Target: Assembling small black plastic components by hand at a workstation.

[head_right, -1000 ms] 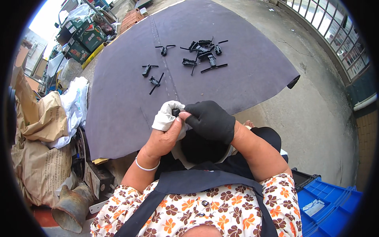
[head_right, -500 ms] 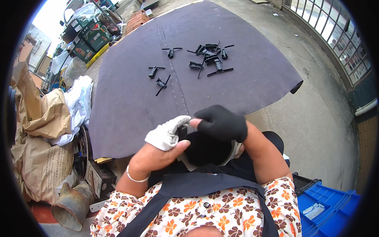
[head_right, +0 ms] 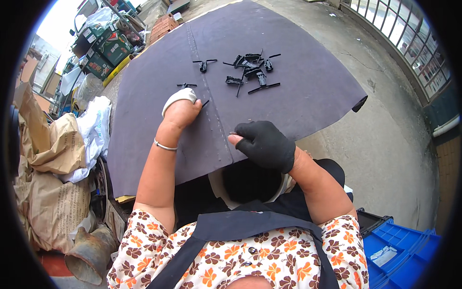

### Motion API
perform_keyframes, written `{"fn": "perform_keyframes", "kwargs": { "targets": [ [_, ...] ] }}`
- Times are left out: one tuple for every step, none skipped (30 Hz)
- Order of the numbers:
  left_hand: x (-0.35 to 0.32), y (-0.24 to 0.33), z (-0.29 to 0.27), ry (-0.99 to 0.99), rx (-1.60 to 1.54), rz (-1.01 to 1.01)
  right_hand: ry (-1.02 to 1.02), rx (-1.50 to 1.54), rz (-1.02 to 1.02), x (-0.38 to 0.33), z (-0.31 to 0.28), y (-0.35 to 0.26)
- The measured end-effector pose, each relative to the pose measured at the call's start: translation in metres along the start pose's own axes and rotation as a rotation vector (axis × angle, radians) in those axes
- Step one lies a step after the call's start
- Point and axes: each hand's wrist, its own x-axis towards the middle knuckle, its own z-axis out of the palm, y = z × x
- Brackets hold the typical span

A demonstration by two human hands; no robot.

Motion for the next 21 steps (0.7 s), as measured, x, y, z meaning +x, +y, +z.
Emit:
{"fn": "perform_keyframes", "kwargs": {
  "targets": [
    [-0.005,0.003,0.002,0.042,-0.063,0.024,0.004,0.000,0.003,0.000,0.002,0.001],
    [-0.011,0.007,0.003,0.084,-0.127,0.048,0.068,-0.033,0.021,0.000,0.004,0.004],
    [-0.022,0.009,0.009,0.198,-0.231,0.136,0.131,-0.066,0.037,0.000,0.006,0.004],
    [-0.032,0.012,0.013,0.269,-0.291,0.181,0.133,-0.067,0.039,0.001,0.009,0.002],
    [-0.044,0.016,0.017,0.341,-0.351,0.223,0.176,-0.099,0.019,0.001,0.012,-0.003],
    [-0.058,0.026,0.016,0.355,-0.411,0.254,0.220,-0.133,0.002,0.000,0.014,-0.006],
    [-0.069,0.034,0.016,0.347,-0.474,0.303,0.221,-0.135,0.004,-0.002,0.017,-0.006],
    [-0.083,0.044,0.012,0.367,-0.572,0.298,0.239,-0.148,-0.048,-0.003,0.020,-0.008],
    [-0.090,0.051,0.012,0.359,-0.645,0.325,0.259,-0.165,-0.097,-0.004,0.021,-0.007],
    [-0.095,0.054,0.016,0.373,-0.701,0.346,0.260,-0.169,-0.096,-0.005,0.022,-0.005],
    [-0.099,0.055,0.018,0.390,-0.753,0.364,0.302,-0.134,-0.121,-0.004,0.024,-0.001],
    [-0.104,0.055,0.018,0.349,-0.827,0.365,0.346,-0.099,-0.146,-0.004,0.024,0.001],
    [-0.111,0.055,0.016,0.181,-0.993,0.293,0.345,-0.098,-0.147,-0.003,0.023,0.001],
    [-0.118,0.056,0.010,0.007,-1.155,0.216,0.288,0.012,-0.025,-0.003,0.021,-0.001],
    [-0.121,0.055,0.011,-0.055,-1.307,0.244,0.231,0.122,0.097,-0.003,0.019,-0.002],
    [-0.124,0.057,0.010,-0.056,-1.307,0.243,0.230,0.123,0.098,-0.002,0.017,-0.005],
    [-0.128,0.060,0.008,-0.075,-1.372,0.219,0.185,0.159,0.132,-0.002,0.014,-0.007],
    [-0.129,0.062,0.006,-0.094,-1.436,0.194,0.140,0.196,0.167,-0.002,0.013,-0.008],
    [-0.128,0.062,0.008,-0.094,-1.436,0.193,0.140,0.196,0.167,-0.002,0.011,-0.007],
    [-0.127,0.061,0.010,-0.048,-1.370,0.162,0.091,0.205,0.170,-0.002,0.009,-0.006],
    [-0.126,0.060,0.012,-0.002,-1.303,0.131,0.042,0.214,0.172,-0.001,0.007,-0.006]
  ]
}}
